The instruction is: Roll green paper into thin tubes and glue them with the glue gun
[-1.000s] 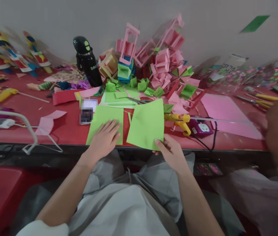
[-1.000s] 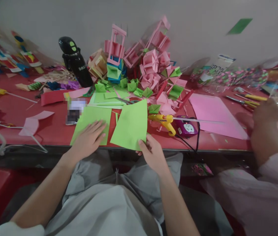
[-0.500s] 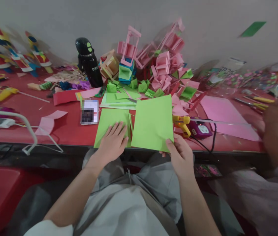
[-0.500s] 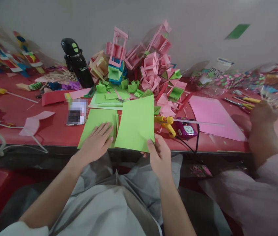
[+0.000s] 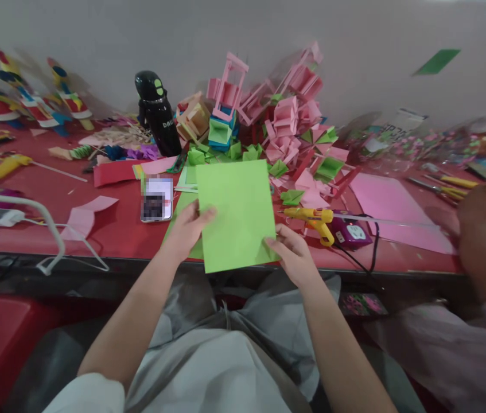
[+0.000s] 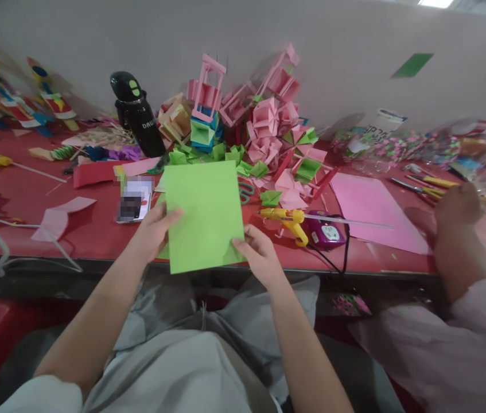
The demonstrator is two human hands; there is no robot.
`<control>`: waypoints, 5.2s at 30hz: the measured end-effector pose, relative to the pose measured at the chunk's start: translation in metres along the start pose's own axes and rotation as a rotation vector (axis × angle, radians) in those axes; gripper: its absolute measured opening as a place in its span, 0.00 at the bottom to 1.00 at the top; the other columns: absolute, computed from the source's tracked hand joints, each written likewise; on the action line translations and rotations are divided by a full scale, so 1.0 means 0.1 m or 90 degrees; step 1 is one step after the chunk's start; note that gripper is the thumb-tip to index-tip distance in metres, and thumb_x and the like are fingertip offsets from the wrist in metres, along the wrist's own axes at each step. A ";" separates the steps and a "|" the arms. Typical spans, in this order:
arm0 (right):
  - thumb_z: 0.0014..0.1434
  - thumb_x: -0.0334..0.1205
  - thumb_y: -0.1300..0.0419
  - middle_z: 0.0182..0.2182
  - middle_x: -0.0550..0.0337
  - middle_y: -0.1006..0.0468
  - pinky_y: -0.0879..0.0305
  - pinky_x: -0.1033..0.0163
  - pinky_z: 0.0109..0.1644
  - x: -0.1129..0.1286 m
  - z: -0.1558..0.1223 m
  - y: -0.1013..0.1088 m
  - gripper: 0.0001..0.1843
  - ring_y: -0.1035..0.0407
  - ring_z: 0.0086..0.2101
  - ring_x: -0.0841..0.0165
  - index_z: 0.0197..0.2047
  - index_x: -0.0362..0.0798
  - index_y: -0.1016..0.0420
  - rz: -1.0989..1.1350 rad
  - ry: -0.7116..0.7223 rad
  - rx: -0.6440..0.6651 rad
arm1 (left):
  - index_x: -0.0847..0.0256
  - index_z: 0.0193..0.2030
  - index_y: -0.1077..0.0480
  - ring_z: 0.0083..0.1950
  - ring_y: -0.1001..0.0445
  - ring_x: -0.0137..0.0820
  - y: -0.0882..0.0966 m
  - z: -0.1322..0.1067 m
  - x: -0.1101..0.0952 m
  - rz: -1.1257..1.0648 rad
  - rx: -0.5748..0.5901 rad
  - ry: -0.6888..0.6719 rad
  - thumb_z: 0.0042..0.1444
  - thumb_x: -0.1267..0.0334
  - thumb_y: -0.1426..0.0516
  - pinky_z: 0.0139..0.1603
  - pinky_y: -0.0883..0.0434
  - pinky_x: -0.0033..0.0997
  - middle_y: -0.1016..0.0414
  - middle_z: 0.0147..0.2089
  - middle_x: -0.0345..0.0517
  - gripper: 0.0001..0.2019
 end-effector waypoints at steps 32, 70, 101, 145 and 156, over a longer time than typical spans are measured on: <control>0.60 0.52 0.37 0.40 0.57 0.18 0.26 0.58 0.43 0.30 0.53 -0.19 0.17 0.23 0.39 0.61 0.45 0.49 0.21 -0.093 0.075 0.137 | 0.61 0.60 0.32 0.51 0.21 0.44 0.66 0.06 -0.13 0.001 -0.144 -0.036 0.52 0.57 0.34 0.52 0.22 0.47 0.22 0.54 0.55 0.29; 0.57 0.46 0.33 0.38 0.58 0.15 0.29 0.61 0.42 -0.15 0.41 0.04 0.15 0.24 0.35 0.66 0.47 0.53 0.15 -0.055 0.032 0.102 | 0.54 0.42 0.17 0.43 0.19 0.36 0.73 -0.22 0.12 0.167 0.017 0.031 0.53 0.59 0.34 0.40 0.26 0.26 0.15 0.42 0.44 0.10; 0.54 0.50 0.31 0.39 0.55 0.15 0.28 0.61 0.41 0.05 0.36 -0.17 0.18 0.23 0.37 0.64 0.44 0.50 0.16 -0.164 0.051 0.146 | 0.61 0.39 0.19 0.37 0.20 0.34 0.53 -0.25 0.02 0.156 0.025 0.051 0.48 0.55 0.30 0.36 0.25 0.28 0.18 0.37 0.47 0.15; 0.65 0.37 0.48 0.35 0.54 0.21 0.36 0.60 0.39 0.23 0.43 -0.10 0.06 0.28 0.35 0.64 0.38 0.48 0.30 -0.566 0.080 0.060 | 0.54 0.62 0.29 0.65 0.30 0.42 0.12 -0.71 -0.10 0.592 0.139 -0.136 0.69 0.55 0.49 0.67 0.36 0.41 0.26 0.63 0.46 0.19; 0.61 0.33 0.43 0.38 0.50 0.20 0.32 0.59 0.43 0.09 0.61 -0.47 0.11 0.25 0.38 0.62 0.48 0.47 0.32 -0.490 0.105 0.044 | 0.57 0.31 0.32 0.24 0.35 0.28 0.47 -0.84 -0.26 0.562 -0.340 -0.108 0.67 0.55 0.47 0.30 0.37 0.25 0.34 0.22 0.37 0.14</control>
Point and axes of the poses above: each hand's wrist, its own z-axis towards the middle knuckle, its own y-axis out of the back of the hand, x = y × z, the point moved 6 cm from there along z, towards the middle knuckle
